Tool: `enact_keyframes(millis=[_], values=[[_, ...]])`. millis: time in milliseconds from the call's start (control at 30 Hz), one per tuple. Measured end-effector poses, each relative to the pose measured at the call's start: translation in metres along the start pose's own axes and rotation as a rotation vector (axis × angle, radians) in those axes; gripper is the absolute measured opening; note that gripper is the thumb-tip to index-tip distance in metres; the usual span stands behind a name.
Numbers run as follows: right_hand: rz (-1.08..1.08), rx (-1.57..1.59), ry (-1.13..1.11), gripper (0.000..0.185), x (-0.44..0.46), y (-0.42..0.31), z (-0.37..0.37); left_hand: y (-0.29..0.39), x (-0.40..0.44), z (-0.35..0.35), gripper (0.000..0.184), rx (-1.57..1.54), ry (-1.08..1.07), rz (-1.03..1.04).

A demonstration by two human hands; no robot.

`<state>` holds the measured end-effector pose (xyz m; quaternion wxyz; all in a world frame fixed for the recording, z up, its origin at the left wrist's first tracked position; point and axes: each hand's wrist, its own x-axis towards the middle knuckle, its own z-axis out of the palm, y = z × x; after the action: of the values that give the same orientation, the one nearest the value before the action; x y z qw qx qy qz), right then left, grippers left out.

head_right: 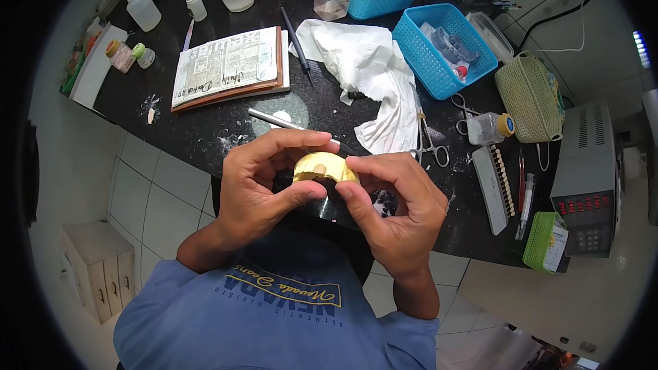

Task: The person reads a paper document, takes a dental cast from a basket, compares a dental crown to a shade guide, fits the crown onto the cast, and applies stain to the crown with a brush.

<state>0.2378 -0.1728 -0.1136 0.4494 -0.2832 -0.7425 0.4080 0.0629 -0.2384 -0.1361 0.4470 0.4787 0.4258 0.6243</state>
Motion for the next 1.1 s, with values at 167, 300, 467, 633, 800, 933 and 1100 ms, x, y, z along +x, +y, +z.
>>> enact_keyframes(millis=[167, 300, 467, 633, 800, 933, 1100], values=[[-0.049, -0.037, -0.014, 0.029, 0.0, 0.0, 0.0, -0.003, -0.001, 0.002, 0.045, 0.12, 0.039, 0.057], [-0.076, -0.038, -0.037, 0.031, -0.001, 0.001, -0.001, -0.008, 0.0, 0.0, 0.039, 0.243, 0.095, 0.283], [-0.085, 0.002, -0.04, 0.031, 0.0, 0.002, 0.001, -0.01, 0.001, -0.001, 0.04, 0.284, 0.071, 0.36], [-0.076, 0.001, -0.045, 0.031, 0.0, 0.003, 0.001, -0.01, 0.002, -0.001, 0.039, 0.304, 0.084, 0.4], [-0.08, -0.01, -0.049, 0.031, 0.0, 0.003, 0.0, -0.009, 0.002, -0.001, 0.039, 0.315, 0.082, 0.401], [-0.084, -0.045, -0.031, 0.032, -0.002, 0.003, 0.001, -0.01, 0.002, -0.001, 0.038, 0.315, 0.085, 0.392], [-0.29, -0.219, -0.034, 0.033, -0.002, -0.002, 0.0, -0.009, 0.002, -0.001, 0.038, 0.33, 0.087, 0.392]])
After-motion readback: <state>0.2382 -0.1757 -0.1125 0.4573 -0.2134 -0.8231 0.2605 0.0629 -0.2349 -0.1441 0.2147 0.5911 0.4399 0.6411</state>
